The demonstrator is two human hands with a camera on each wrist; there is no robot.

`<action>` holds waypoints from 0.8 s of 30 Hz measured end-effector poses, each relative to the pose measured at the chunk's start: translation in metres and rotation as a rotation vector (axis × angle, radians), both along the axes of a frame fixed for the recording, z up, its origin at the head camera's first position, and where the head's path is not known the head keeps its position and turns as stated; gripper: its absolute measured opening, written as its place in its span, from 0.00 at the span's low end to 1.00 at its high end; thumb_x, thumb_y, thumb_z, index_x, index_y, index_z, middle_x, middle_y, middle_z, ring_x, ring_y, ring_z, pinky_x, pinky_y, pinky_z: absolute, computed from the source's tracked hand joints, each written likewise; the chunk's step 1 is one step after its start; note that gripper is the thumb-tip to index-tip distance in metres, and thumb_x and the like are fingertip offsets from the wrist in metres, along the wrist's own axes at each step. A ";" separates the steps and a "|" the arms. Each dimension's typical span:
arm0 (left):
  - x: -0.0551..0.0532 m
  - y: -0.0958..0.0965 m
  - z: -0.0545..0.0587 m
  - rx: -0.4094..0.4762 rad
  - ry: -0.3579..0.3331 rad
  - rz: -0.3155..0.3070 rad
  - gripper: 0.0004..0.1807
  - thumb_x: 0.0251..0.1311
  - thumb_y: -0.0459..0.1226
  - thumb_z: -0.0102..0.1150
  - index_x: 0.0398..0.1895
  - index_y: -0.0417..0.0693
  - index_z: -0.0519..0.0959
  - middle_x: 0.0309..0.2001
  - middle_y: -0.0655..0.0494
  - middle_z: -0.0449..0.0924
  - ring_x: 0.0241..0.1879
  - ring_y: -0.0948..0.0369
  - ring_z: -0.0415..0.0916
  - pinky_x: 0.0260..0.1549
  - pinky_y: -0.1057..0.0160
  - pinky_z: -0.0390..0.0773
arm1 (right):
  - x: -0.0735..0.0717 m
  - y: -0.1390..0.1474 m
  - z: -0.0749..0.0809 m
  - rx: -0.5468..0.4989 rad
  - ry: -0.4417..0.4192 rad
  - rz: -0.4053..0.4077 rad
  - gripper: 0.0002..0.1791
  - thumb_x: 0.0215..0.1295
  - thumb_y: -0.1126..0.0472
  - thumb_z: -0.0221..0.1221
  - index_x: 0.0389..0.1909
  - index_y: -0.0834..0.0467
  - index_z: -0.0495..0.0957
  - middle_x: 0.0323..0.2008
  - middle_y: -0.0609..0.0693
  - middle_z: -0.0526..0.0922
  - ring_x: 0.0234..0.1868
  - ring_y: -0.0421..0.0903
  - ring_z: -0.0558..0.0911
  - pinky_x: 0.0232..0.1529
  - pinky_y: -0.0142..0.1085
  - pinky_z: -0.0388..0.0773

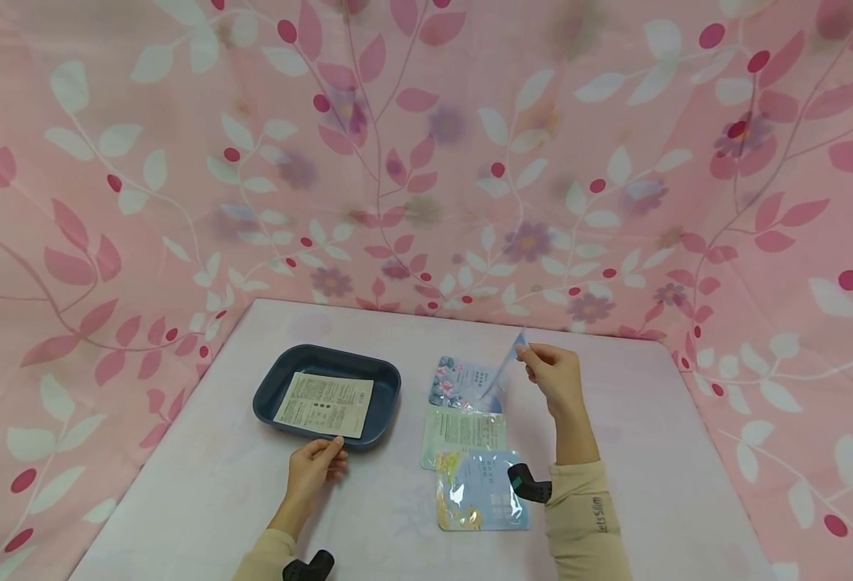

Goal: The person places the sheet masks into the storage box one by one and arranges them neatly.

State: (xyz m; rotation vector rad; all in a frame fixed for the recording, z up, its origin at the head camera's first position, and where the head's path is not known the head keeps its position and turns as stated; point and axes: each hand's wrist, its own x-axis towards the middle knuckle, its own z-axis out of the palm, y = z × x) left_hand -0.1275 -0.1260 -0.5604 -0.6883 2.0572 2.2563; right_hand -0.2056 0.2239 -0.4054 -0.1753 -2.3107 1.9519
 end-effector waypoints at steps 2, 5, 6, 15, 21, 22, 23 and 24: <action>0.000 0.000 0.000 -0.007 0.001 -0.001 0.12 0.61 0.36 0.60 0.27 0.33 0.75 0.21 0.53 0.80 0.19 0.64 0.77 0.18 0.67 0.77 | 0.000 -0.004 0.001 0.003 0.005 0.012 0.18 0.64 0.63 0.60 0.42 0.77 0.76 0.21 0.39 0.80 0.22 0.36 0.71 0.28 0.25 0.77; 0.000 0.000 -0.001 -0.008 0.001 -0.002 0.12 0.61 0.36 0.60 0.27 0.34 0.75 0.21 0.54 0.80 0.19 0.64 0.77 0.18 0.67 0.77 | -0.001 -0.011 0.000 0.004 0.017 0.045 0.20 0.64 0.64 0.59 0.45 0.80 0.73 0.21 0.38 0.79 0.23 0.36 0.71 0.27 0.25 0.75; 0.000 0.000 -0.001 -0.009 0.003 -0.003 0.12 0.61 0.36 0.59 0.27 0.34 0.75 0.21 0.53 0.80 0.19 0.64 0.77 0.18 0.67 0.77 | -0.001 -0.014 0.000 0.005 0.020 0.056 0.20 0.64 0.64 0.59 0.45 0.80 0.73 0.21 0.38 0.79 0.23 0.36 0.71 0.27 0.25 0.75; 0.001 0.000 -0.003 0.000 0.011 -0.004 0.12 0.61 0.37 0.60 0.26 0.35 0.75 0.21 0.52 0.80 0.19 0.63 0.77 0.18 0.67 0.77 | -0.005 -0.035 -0.002 -0.038 0.046 0.108 0.19 0.64 0.66 0.59 0.44 0.81 0.73 0.21 0.41 0.78 0.22 0.37 0.70 0.26 0.25 0.72; 0.000 0.000 -0.003 0.003 0.006 -0.004 0.12 0.62 0.36 0.59 0.26 0.34 0.75 0.21 0.53 0.80 0.19 0.64 0.77 0.17 0.67 0.77 | -0.007 -0.048 0.001 -0.063 0.074 0.154 0.17 0.63 0.68 0.58 0.41 0.82 0.73 0.19 0.39 0.77 0.21 0.37 0.69 0.25 0.25 0.70; 0.000 0.000 -0.003 0.004 0.007 -0.003 0.12 0.62 0.35 0.59 0.26 0.34 0.75 0.21 0.53 0.80 0.19 0.64 0.77 0.17 0.67 0.77 | -0.008 -0.050 0.001 -0.063 0.077 0.162 0.16 0.63 0.69 0.58 0.41 0.82 0.73 0.19 0.40 0.77 0.21 0.37 0.69 0.24 0.26 0.70; 0.000 0.000 -0.003 0.005 0.006 -0.004 0.12 0.62 0.35 0.58 0.26 0.34 0.75 0.21 0.53 0.80 0.19 0.64 0.77 0.17 0.67 0.77 | -0.008 -0.052 0.002 -0.062 0.080 0.171 0.16 0.63 0.69 0.58 0.41 0.82 0.73 0.19 0.40 0.76 0.21 0.37 0.69 0.24 0.26 0.69; 0.000 0.000 -0.002 0.005 0.006 -0.004 0.12 0.62 0.35 0.58 0.27 0.34 0.75 0.21 0.53 0.80 0.19 0.64 0.77 0.17 0.67 0.77 | -0.008 -0.054 0.002 -0.061 0.082 0.180 0.16 0.63 0.69 0.58 0.41 0.82 0.74 0.19 0.40 0.76 0.21 0.37 0.68 0.24 0.26 0.69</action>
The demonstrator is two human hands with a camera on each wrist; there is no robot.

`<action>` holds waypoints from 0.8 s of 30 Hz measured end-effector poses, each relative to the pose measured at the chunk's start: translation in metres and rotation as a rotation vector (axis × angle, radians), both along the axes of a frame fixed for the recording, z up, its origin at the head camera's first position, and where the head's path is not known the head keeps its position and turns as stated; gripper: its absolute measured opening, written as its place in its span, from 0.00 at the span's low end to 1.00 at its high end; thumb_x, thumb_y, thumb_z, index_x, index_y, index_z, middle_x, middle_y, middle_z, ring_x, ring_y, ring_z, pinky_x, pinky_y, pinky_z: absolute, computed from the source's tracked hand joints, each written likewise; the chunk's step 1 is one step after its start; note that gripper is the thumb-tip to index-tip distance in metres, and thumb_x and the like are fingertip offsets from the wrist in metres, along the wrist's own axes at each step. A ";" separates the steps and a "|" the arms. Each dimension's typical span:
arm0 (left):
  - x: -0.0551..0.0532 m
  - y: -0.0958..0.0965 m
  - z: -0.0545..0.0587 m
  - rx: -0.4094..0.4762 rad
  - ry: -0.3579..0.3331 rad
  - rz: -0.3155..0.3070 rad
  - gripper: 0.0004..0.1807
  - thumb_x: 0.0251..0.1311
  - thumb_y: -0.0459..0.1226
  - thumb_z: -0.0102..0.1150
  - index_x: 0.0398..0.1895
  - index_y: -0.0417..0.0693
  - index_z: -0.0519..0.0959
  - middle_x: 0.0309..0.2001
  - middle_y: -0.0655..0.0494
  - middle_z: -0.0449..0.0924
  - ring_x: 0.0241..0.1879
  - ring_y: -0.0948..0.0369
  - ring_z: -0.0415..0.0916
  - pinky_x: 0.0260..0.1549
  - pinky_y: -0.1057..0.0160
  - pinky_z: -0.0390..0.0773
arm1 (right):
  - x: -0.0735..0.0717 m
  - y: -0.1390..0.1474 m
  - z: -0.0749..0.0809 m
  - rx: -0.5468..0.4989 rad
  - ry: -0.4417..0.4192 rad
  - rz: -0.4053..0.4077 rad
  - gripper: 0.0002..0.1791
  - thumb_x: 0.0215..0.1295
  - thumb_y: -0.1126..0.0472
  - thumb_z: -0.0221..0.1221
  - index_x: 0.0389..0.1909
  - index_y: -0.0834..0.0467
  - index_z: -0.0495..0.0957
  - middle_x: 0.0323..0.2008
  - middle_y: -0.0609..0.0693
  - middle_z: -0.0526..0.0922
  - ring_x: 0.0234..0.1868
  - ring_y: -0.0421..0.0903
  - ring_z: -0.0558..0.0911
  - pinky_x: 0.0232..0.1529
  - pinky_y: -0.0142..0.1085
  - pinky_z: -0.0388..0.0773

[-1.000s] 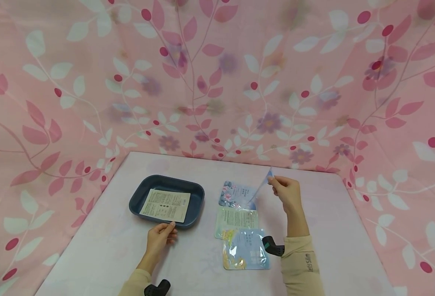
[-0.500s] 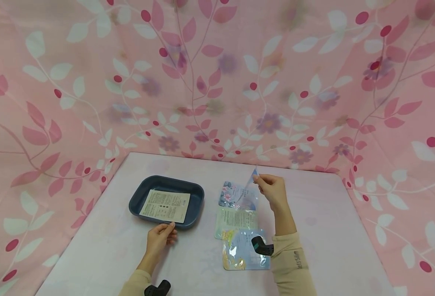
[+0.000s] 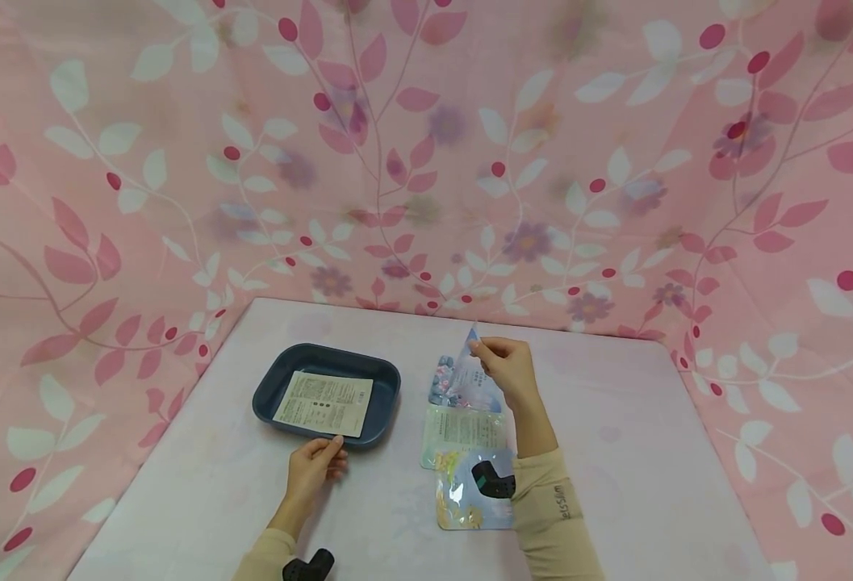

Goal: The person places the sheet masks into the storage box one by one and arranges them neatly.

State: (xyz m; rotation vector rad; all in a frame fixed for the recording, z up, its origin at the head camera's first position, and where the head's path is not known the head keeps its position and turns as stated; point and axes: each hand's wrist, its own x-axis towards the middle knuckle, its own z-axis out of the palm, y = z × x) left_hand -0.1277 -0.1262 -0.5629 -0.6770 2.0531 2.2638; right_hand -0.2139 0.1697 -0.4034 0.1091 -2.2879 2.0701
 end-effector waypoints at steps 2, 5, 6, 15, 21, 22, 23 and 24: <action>0.000 0.000 0.001 -0.001 -0.001 -0.002 0.12 0.62 0.36 0.59 0.26 0.34 0.75 0.21 0.52 0.80 0.19 0.64 0.77 0.17 0.67 0.77 | 0.000 -0.004 0.001 0.004 0.003 0.014 0.15 0.64 0.68 0.58 0.41 0.81 0.74 0.19 0.41 0.76 0.21 0.38 0.68 0.24 0.27 0.68; 0.001 0.000 0.002 -0.003 0.001 -0.004 0.13 0.62 0.36 0.59 0.26 0.34 0.75 0.22 0.51 0.81 0.19 0.64 0.77 0.17 0.67 0.77 | -0.001 -0.011 0.002 0.009 0.010 0.041 0.15 0.64 0.68 0.57 0.39 0.81 0.75 0.18 0.43 0.73 0.20 0.38 0.66 0.24 0.27 0.66; 0.001 0.000 0.002 -0.003 0.005 -0.005 0.13 0.61 0.37 0.60 0.27 0.34 0.75 0.21 0.51 0.81 0.19 0.64 0.77 0.17 0.67 0.77 | -0.002 -0.013 0.003 0.013 0.015 0.050 0.15 0.64 0.68 0.57 0.38 0.81 0.75 0.18 0.44 0.73 0.20 0.38 0.66 0.23 0.28 0.66; 0.001 0.000 0.003 -0.002 0.004 -0.009 0.13 0.61 0.37 0.60 0.27 0.33 0.75 0.21 0.53 0.80 0.19 0.64 0.77 0.17 0.68 0.77 | -0.005 -0.035 0.002 0.014 0.058 0.125 0.13 0.64 0.68 0.58 0.34 0.80 0.75 0.16 0.47 0.69 0.19 0.39 0.65 0.22 0.28 0.64; 0.001 0.001 0.001 -0.009 0.012 -0.003 0.13 0.61 0.36 0.60 0.26 0.34 0.75 0.20 0.53 0.80 0.19 0.64 0.77 0.17 0.67 0.77 | -0.005 -0.056 0.000 -0.006 0.059 0.139 0.13 0.64 0.68 0.58 0.34 0.79 0.76 0.16 0.49 0.69 0.19 0.39 0.64 0.21 0.28 0.62; 0.001 0.001 0.001 -0.007 0.014 0.000 0.13 0.61 0.36 0.60 0.25 0.34 0.75 0.20 0.53 0.80 0.19 0.64 0.77 0.17 0.67 0.77 | -0.005 -0.060 -0.001 -0.016 0.053 0.134 0.12 0.64 0.68 0.58 0.34 0.79 0.77 0.16 0.49 0.69 0.18 0.39 0.64 0.21 0.28 0.62; 0.001 0.000 0.001 -0.009 0.022 -0.003 0.13 0.61 0.36 0.60 0.25 0.33 0.75 0.20 0.53 0.80 0.19 0.64 0.77 0.17 0.67 0.77 | -0.005 -0.064 -0.001 -0.019 0.046 0.130 0.12 0.63 0.68 0.58 0.34 0.78 0.77 0.16 0.49 0.69 0.18 0.39 0.64 0.21 0.28 0.62; 0.001 0.000 0.001 -0.007 0.024 -0.003 0.13 0.61 0.36 0.60 0.25 0.33 0.75 0.20 0.53 0.80 0.19 0.64 0.77 0.17 0.67 0.77 | -0.004 -0.067 -0.002 -0.020 0.041 0.124 0.12 0.63 0.69 0.58 0.34 0.78 0.77 0.16 0.48 0.70 0.19 0.39 0.64 0.21 0.28 0.63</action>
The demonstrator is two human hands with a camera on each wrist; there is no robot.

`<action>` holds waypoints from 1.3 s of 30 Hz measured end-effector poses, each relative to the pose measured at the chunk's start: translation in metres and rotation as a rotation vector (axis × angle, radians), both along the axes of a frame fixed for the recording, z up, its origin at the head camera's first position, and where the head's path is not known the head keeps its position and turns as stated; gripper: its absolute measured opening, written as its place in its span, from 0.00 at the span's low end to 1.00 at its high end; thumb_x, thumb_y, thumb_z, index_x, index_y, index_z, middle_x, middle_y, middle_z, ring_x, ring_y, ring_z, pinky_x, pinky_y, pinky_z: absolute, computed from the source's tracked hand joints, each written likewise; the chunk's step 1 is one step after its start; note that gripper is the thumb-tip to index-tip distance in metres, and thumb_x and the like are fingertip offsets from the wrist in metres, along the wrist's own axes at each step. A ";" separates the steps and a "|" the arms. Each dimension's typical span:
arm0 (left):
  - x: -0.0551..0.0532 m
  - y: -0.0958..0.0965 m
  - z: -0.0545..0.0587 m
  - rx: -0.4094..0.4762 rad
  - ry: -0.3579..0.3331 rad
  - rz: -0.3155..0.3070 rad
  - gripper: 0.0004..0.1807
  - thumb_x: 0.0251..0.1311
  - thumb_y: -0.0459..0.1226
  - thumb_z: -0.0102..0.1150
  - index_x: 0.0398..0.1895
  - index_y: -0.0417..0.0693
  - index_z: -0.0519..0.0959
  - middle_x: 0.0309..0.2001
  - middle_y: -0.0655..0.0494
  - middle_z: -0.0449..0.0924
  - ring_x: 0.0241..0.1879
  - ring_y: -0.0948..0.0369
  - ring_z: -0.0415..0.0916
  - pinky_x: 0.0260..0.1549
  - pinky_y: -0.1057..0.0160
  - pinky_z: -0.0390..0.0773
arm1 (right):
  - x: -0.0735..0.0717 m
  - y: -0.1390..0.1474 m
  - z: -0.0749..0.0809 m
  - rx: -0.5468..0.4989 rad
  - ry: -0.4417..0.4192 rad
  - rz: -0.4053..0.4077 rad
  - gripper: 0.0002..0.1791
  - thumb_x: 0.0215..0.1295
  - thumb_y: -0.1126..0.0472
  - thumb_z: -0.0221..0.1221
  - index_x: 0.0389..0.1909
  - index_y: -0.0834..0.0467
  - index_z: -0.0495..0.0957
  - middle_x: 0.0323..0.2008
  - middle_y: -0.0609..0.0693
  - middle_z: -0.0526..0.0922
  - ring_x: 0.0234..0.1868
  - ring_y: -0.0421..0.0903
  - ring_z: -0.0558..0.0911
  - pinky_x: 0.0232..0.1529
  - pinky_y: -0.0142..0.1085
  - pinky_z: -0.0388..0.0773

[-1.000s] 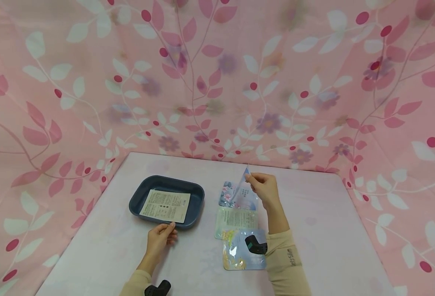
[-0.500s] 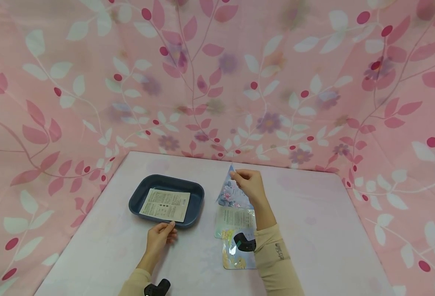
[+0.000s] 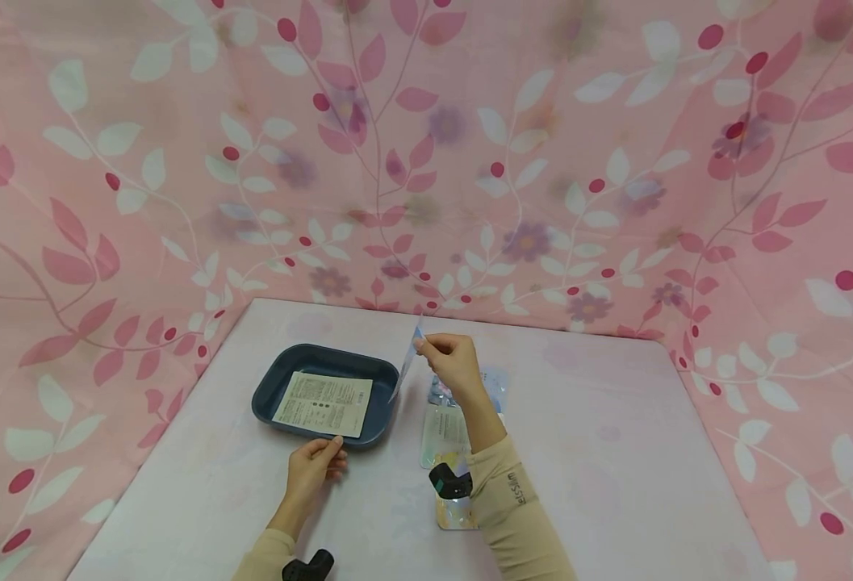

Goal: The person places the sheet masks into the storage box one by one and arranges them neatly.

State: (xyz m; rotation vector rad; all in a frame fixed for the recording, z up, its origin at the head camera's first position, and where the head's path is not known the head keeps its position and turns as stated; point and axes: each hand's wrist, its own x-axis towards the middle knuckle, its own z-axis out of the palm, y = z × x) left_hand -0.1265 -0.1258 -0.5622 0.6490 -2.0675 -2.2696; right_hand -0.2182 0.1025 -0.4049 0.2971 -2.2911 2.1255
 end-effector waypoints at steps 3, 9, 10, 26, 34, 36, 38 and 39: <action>0.000 0.000 -0.001 0.004 0.002 0.000 0.13 0.61 0.36 0.60 0.25 0.34 0.75 0.21 0.53 0.80 0.19 0.64 0.77 0.17 0.67 0.77 | 0.001 -0.010 0.000 0.005 -0.007 0.003 0.11 0.63 0.69 0.58 0.34 0.77 0.78 0.15 0.46 0.69 0.19 0.39 0.64 0.22 0.28 0.63; 0.000 0.000 -0.001 0.004 -0.016 0.000 0.13 0.61 0.37 0.60 0.25 0.35 0.75 0.22 0.51 0.81 0.19 0.63 0.77 0.18 0.67 0.77 | 0.003 -0.025 0.001 0.020 -0.034 0.024 0.11 0.64 0.67 0.58 0.34 0.76 0.79 0.15 0.48 0.67 0.19 0.40 0.63 0.22 0.29 0.61; 0.000 0.000 -0.002 0.003 -0.012 -0.001 0.13 0.61 0.37 0.60 0.26 0.34 0.75 0.22 0.50 0.81 0.19 0.63 0.78 0.17 0.67 0.77 | 0.003 -0.027 0.001 0.024 -0.038 0.022 0.11 0.64 0.67 0.58 0.34 0.75 0.79 0.15 0.48 0.66 0.19 0.41 0.62 0.22 0.29 0.61; 0.000 0.000 0.002 0.019 -0.021 0.006 0.13 0.61 0.37 0.60 0.26 0.33 0.75 0.22 0.50 0.81 0.19 0.63 0.77 0.16 0.68 0.77 | -0.003 -0.066 -0.008 0.016 -0.051 0.051 0.11 0.62 0.67 0.59 0.36 0.75 0.80 0.16 0.46 0.70 0.18 0.38 0.66 0.22 0.28 0.65; 0.001 0.001 0.003 0.015 -0.022 -0.003 0.13 0.62 0.37 0.60 0.27 0.33 0.76 0.21 0.52 0.81 0.19 0.64 0.77 0.16 0.69 0.76 | -0.002 -0.083 -0.013 0.007 -0.075 0.055 0.10 0.61 0.67 0.60 0.34 0.74 0.81 0.16 0.45 0.71 0.19 0.38 0.66 0.22 0.27 0.64; 0.001 0.000 0.002 0.014 -0.018 -0.002 0.13 0.61 0.37 0.60 0.27 0.33 0.76 0.21 0.53 0.81 0.18 0.64 0.77 0.16 0.69 0.76 | -0.001 -0.086 -0.013 0.015 -0.075 0.059 0.11 0.61 0.66 0.60 0.34 0.73 0.81 0.15 0.45 0.70 0.18 0.38 0.66 0.21 0.27 0.64; 0.001 0.000 0.002 0.016 -0.015 0.000 0.13 0.61 0.36 0.60 0.27 0.33 0.76 0.21 0.53 0.80 0.18 0.64 0.77 0.16 0.69 0.76 | -0.001 -0.090 -0.014 0.008 -0.081 0.067 0.12 0.62 0.66 0.60 0.36 0.74 0.81 0.15 0.44 0.70 0.18 0.38 0.65 0.20 0.28 0.63; 0.001 0.000 0.002 0.015 -0.013 0.000 0.13 0.61 0.36 0.60 0.27 0.32 0.76 0.21 0.53 0.80 0.18 0.64 0.77 0.16 0.69 0.77 | -0.002 -0.092 -0.014 0.005 -0.083 0.071 0.12 0.62 0.66 0.60 0.36 0.74 0.80 0.14 0.44 0.69 0.17 0.38 0.65 0.20 0.28 0.62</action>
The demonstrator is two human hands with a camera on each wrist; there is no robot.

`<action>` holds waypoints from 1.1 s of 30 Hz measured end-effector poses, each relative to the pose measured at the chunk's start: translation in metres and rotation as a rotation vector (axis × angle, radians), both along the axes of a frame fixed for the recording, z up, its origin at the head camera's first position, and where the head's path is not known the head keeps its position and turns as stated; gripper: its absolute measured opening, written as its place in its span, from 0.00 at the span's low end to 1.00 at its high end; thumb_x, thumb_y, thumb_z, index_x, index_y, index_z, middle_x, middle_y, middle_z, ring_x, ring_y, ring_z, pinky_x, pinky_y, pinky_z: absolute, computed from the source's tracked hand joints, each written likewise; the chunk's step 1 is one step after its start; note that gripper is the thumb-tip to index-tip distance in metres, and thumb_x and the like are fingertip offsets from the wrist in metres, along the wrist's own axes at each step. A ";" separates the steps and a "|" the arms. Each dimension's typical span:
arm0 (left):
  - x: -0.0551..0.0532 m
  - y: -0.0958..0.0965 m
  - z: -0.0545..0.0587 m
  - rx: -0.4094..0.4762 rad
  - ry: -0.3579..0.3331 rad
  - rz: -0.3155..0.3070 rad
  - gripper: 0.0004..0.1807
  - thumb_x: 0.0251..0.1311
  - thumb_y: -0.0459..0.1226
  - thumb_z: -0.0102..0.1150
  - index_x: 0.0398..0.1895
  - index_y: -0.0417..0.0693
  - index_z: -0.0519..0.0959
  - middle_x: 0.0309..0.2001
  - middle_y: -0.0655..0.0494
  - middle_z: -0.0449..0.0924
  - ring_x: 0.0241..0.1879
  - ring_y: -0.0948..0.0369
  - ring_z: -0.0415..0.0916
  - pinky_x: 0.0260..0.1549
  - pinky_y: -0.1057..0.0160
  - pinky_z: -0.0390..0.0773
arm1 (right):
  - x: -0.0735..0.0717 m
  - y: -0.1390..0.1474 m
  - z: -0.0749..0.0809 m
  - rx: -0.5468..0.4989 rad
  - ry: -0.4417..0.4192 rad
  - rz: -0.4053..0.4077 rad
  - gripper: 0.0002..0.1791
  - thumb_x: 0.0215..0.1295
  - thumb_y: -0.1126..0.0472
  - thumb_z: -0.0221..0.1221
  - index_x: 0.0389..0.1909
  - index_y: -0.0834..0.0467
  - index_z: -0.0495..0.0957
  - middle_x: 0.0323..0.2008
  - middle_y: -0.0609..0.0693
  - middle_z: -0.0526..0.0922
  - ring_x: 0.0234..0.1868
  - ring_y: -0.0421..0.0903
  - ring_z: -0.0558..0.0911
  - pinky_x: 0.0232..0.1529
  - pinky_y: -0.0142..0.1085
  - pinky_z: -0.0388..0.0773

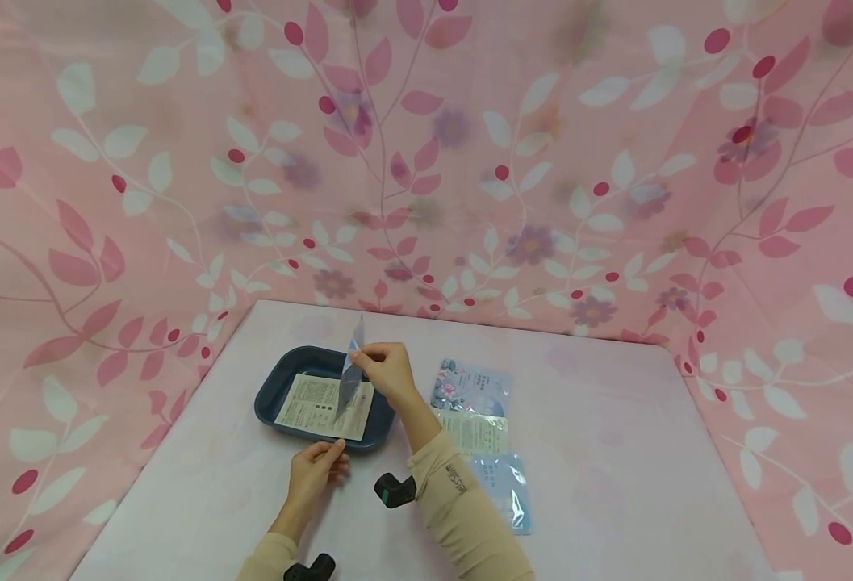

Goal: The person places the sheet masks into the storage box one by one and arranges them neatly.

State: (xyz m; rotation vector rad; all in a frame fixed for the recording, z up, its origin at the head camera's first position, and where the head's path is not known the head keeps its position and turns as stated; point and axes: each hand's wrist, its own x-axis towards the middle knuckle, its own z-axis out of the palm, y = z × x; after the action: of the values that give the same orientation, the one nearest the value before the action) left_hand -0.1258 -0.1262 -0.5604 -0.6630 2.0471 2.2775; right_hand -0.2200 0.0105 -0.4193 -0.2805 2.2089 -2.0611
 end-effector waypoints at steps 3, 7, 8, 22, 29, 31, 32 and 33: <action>0.000 -0.001 -0.001 0.000 0.000 -0.001 0.13 0.61 0.36 0.60 0.27 0.32 0.76 0.21 0.52 0.80 0.19 0.64 0.77 0.17 0.68 0.77 | -0.001 -0.006 -0.001 -0.005 0.000 0.016 0.13 0.62 0.65 0.60 0.37 0.75 0.80 0.14 0.43 0.69 0.17 0.37 0.65 0.19 0.28 0.62; 0.000 -0.002 -0.002 0.007 -0.003 -0.006 0.13 0.62 0.37 0.60 0.28 0.32 0.76 0.22 0.51 0.81 0.19 0.63 0.77 0.17 0.67 0.77 | -0.002 -0.016 -0.003 0.007 -0.004 0.025 0.12 0.62 0.64 0.60 0.38 0.73 0.81 0.16 0.43 0.72 0.18 0.37 0.66 0.21 0.29 0.64; 0.000 -0.002 -0.002 0.011 -0.004 -0.006 0.13 0.62 0.37 0.59 0.28 0.32 0.76 0.22 0.51 0.81 0.19 0.63 0.77 0.17 0.67 0.78 | -0.002 -0.018 -0.004 0.008 -0.011 0.027 0.12 0.62 0.64 0.61 0.38 0.72 0.81 0.16 0.43 0.72 0.18 0.37 0.66 0.22 0.28 0.65; 0.000 -0.001 0.002 -0.002 0.009 0.003 0.15 0.62 0.36 0.60 0.30 0.29 0.75 0.22 0.50 0.81 0.19 0.64 0.77 0.17 0.68 0.77 | -0.005 -0.044 -0.019 0.001 -0.024 0.027 0.10 0.61 0.69 0.60 0.36 0.75 0.81 0.26 0.63 0.81 0.19 0.36 0.69 0.21 0.26 0.68; 0.000 0.000 0.000 -0.005 0.020 0.005 0.13 0.61 0.35 0.60 0.28 0.30 0.76 0.21 0.51 0.81 0.18 0.64 0.77 0.17 0.68 0.77 | -0.003 -0.054 -0.030 -0.003 -0.035 0.003 0.10 0.62 0.66 0.60 0.36 0.71 0.82 0.22 0.55 0.79 0.19 0.36 0.69 0.22 0.27 0.67; 0.000 0.000 -0.001 -0.004 0.017 0.004 0.13 0.61 0.35 0.60 0.28 0.30 0.76 0.21 0.50 0.81 0.18 0.64 0.77 0.17 0.68 0.77 | 0.000 -0.054 -0.027 0.004 -0.044 -0.005 0.10 0.62 0.67 0.60 0.36 0.73 0.81 0.22 0.59 0.80 0.19 0.37 0.68 0.22 0.27 0.67; 0.000 0.000 -0.001 -0.004 0.015 0.005 0.13 0.61 0.35 0.60 0.28 0.30 0.76 0.22 0.49 0.81 0.18 0.63 0.77 0.17 0.68 0.77 | 0.001 -0.053 -0.028 0.013 -0.044 -0.011 0.10 0.62 0.67 0.60 0.36 0.72 0.81 0.24 0.59 0.80 0.20 0.37 0.69 0.22 0.27 0.67; 0.000 0.000 -0.001 -0.007 0.012 0.005 0.13 0.61 0.36 0.60 0.28 0.31 0.76 0.22 0.49 0.81 0.18 0.63 0.77 0.17 0.68 0.77 | 0.002 -0.052 -0.029 0.022 -0.046 -0.021 0.10 0.62 0.67 0.60 0.36 0.72 0.81 0.25 0.60 0.81 0.21 0.37 0.70 0.23 0.27 0.67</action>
State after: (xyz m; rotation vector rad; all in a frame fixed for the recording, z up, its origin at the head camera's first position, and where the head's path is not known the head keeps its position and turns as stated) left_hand -0.1260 -0.1259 -0.5619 -0.6564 2.0617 2.2840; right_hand -0.2185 -0.0415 -0.4480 -0.2075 2.2159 -2.0308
